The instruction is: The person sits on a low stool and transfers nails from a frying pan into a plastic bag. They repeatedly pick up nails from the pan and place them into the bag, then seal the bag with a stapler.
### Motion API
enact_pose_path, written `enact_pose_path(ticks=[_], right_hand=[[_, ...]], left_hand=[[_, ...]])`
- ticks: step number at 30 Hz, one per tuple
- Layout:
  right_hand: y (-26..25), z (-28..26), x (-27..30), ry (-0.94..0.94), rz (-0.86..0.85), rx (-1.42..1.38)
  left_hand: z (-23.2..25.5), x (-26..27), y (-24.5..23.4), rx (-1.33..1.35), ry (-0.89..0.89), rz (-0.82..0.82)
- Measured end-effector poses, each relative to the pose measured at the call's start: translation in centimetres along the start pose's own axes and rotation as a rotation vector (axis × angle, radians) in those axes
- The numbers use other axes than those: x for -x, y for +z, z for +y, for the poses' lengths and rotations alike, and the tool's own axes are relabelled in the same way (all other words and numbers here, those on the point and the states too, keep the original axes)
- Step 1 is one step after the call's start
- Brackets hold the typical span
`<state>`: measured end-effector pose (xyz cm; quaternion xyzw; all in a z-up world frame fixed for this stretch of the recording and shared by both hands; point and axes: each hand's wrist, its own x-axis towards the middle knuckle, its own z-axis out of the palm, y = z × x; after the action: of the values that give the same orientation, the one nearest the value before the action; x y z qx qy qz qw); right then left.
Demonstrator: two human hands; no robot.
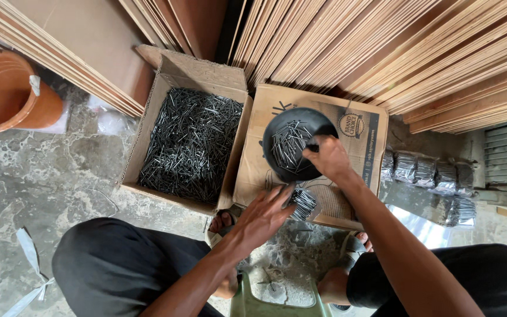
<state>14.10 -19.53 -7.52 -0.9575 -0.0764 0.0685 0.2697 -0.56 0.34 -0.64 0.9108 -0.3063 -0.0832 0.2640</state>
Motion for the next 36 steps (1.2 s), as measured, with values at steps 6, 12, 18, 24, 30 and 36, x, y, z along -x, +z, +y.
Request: enact_pose_path(ticks=[6, 12, 18, 24, 30, 36], right_hand=[[-5.3, -3.8, 3.6, 0.023, -0.012, -0.125], [-6.2, -2.8, 6.0, -0.102, -0.188, -0.254], [-5.7, -4.1, 8.9, -0.013, -0.371, -0.131], [-1.1, -1.7, 10.1, -0.113, -0.330, 0.111], [-1.3, -1.6, 9.9, -0.104, -0.172, 0.219], [-2.1, -3.0, 4.3, -0.068, -0.027, 0.288]], left_hand=[[-0.2, 0.1, -0.3, -0.073, 0.013, -0.022], [0.1, 0.0, -1.1, -0.114, -0.018, -0.055], [0.3, 0.1, -1.2, -0.169, 0.045, 0.068], [0.0, 0.0, -0.5, -0.169, 0.056, 0.101], [0.3, 0.0, -1.0, -0.142, 0.038, 0.097], [0.4, -0.1, -1.4, -0.156, 0.036, 0.044]])
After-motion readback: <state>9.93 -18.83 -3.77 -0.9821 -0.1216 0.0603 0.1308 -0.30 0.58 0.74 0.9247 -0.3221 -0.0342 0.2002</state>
